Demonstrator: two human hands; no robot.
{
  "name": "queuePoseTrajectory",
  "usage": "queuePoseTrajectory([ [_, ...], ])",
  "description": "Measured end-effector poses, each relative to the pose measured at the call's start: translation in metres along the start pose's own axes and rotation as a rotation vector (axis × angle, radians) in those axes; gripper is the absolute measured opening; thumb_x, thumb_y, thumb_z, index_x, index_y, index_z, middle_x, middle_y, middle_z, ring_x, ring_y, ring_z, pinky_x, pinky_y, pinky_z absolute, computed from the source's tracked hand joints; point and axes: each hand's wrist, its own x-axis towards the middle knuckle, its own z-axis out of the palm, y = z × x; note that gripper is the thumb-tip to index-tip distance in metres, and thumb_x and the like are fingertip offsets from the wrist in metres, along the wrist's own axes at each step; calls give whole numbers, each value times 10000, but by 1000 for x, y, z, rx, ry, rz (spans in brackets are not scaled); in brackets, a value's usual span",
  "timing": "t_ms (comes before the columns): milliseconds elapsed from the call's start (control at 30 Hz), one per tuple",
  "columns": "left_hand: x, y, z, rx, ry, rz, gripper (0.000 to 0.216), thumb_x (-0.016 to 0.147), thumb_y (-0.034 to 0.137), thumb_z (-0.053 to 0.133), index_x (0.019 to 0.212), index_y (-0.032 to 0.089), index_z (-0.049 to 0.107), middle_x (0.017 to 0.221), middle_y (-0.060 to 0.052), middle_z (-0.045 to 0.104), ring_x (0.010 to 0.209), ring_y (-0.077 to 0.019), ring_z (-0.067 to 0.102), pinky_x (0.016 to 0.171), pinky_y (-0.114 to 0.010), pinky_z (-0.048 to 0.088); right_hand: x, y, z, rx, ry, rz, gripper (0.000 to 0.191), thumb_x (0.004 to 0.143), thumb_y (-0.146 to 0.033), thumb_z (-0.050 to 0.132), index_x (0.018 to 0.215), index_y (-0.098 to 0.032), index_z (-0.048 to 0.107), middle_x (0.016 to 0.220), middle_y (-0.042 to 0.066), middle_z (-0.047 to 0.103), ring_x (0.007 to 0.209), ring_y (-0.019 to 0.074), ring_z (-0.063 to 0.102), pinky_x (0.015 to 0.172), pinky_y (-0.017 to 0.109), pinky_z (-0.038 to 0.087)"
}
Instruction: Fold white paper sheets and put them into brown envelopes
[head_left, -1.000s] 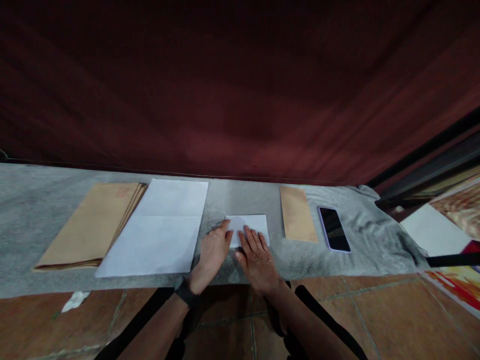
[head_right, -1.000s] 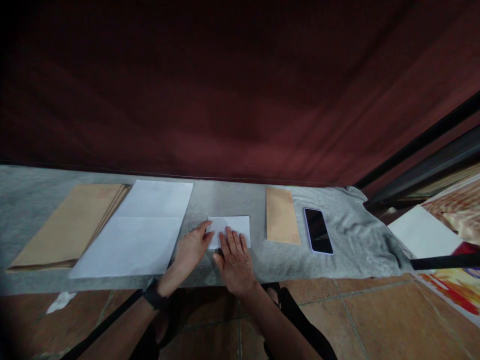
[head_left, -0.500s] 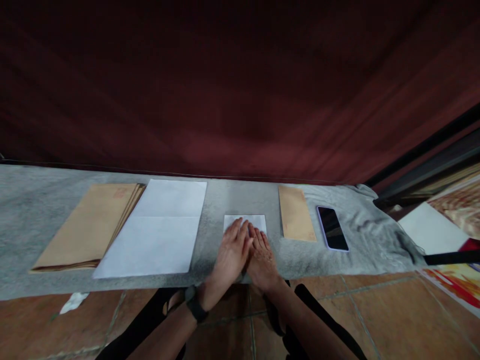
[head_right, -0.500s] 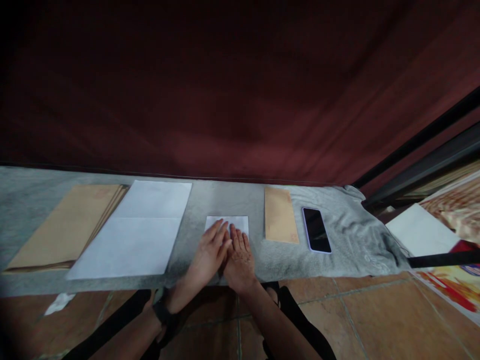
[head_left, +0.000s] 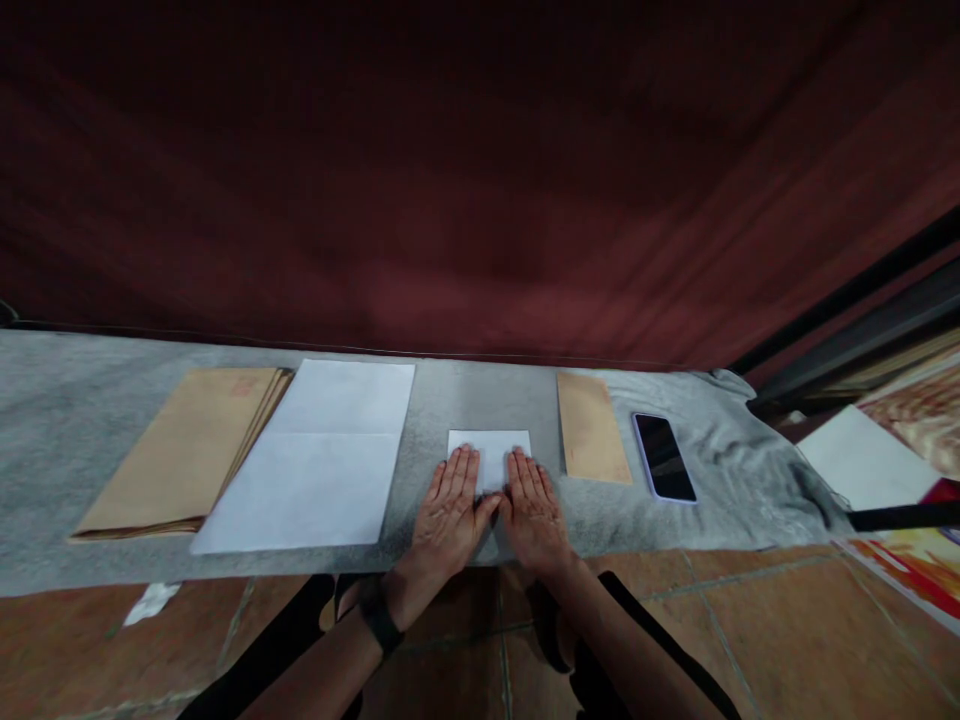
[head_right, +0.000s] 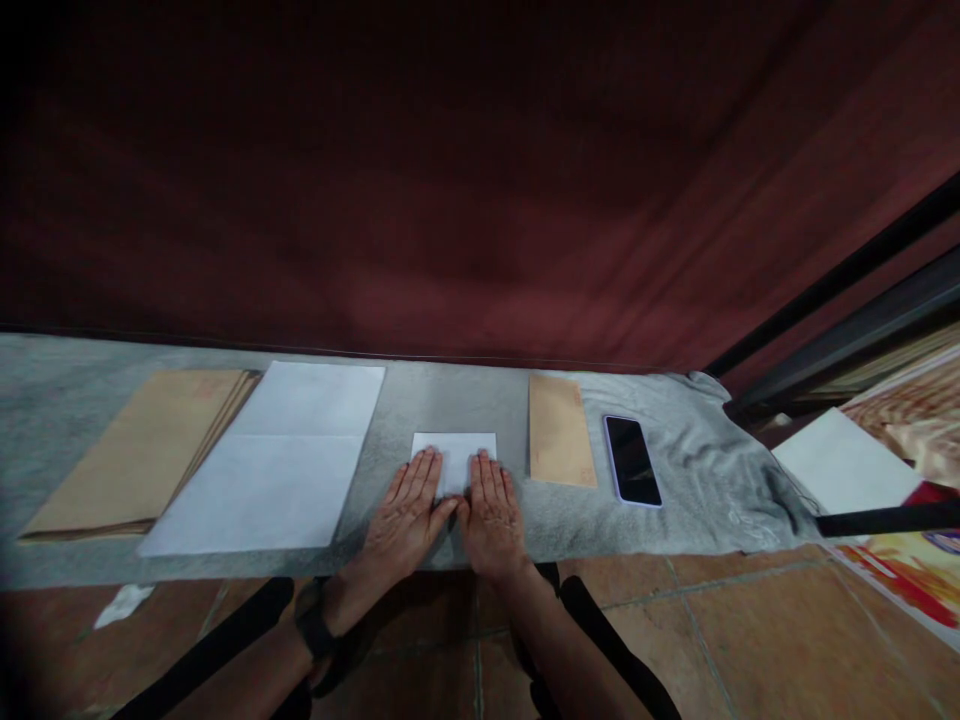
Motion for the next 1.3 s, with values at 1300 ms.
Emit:
queuePoseTrajectory([
  [1300,32,-39,-8,51,-123,-77,511,1031,349,351,1505,205,474,1602,-83,406,1512,-298,309,1217,-516,317,32,17,10,-3,76,56,575,1076,-374,356,1558,-60,344,1566,183,438,1459,286,403,1177,464,353],
])
